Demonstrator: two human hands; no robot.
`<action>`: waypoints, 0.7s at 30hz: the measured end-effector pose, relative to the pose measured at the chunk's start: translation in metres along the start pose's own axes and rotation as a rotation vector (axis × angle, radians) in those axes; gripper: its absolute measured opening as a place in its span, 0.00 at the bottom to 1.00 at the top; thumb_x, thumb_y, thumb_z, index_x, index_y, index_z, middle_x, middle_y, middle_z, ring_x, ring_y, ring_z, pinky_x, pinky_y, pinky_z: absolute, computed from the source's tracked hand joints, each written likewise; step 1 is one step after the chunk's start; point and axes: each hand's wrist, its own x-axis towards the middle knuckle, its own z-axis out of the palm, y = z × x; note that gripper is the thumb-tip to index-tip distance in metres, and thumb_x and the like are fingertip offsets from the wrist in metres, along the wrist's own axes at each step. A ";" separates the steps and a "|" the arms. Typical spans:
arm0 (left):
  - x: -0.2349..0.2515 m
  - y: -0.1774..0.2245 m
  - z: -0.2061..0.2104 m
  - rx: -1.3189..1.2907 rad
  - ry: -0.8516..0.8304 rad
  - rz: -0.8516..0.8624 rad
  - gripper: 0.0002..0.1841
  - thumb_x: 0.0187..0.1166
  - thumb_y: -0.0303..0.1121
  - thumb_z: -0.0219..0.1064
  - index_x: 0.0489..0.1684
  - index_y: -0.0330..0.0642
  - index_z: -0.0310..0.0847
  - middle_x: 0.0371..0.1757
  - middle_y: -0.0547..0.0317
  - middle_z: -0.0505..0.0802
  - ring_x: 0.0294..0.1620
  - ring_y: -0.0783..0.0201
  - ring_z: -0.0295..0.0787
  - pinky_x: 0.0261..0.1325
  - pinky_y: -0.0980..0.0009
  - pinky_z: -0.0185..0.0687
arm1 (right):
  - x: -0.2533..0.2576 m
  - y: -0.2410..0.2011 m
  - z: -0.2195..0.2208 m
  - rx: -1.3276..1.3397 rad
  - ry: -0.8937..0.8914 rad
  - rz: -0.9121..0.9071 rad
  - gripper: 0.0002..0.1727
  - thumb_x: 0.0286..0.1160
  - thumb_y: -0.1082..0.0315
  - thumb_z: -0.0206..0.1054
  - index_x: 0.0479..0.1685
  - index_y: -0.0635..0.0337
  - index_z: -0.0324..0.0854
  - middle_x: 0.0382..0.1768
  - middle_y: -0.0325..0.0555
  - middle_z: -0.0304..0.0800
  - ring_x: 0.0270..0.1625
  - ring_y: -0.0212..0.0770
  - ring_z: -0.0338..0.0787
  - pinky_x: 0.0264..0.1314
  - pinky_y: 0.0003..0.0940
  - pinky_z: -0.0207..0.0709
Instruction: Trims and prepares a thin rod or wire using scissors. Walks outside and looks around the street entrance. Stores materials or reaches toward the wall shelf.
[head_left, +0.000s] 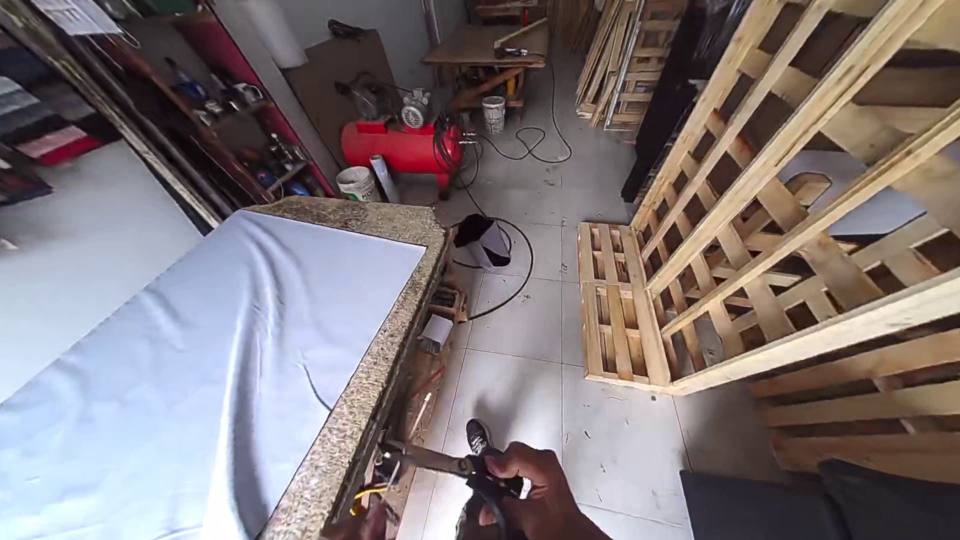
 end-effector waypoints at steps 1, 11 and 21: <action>0.019 -0.014 -0.001 0.005 0.036 0.014 0.03 0.82 0.27 0.70 0.42 0.41 0.90 0.41 0.68 0.93 0.45 0.79 0.90 0.53 0.79 0.87 | 0.008 0.003 -0.005 0.017 0.065 0.043 0.10 0.60 0.72 0.82 0.41 0.59 0.91 0.35 0.41 0.94 0.38 0.28 0.93 0.44 0.26 0.89; 0.139 -0.114 0.078 -0.149 -0.008 0.099 0.04 0.81 0.33 0.72 0.46 0.54 0.92 0.44 0.73 0.94 0.45 0.78 0.92 0.50 0.80 0.90 | 0.141 0.036 -0.021 -0.198 0.160 -0.018 0.20 0.57 0.64 0.86 0.53 0.51 0.93 0.40 0.36 0.96 0.42 0.24 0.92 0.45 0.20 0.87; 0.207 -0.159 0.151 -0.338 -0.110 0.136 0.06 0.80 0.30 0.72 0.47 0.52 0.92 0.44 0.70 0.94 0.44 0.76 0.92 0.48 0.80 0.91 | 0.204 0.066 -0.036 -0.214 0.298 -0.037 0.20 0.59 0.60 0.87 0.54 0.42 0.92 0.42 0.32 0.95 0.41 0.25 0.92 0.43 0.22 0.88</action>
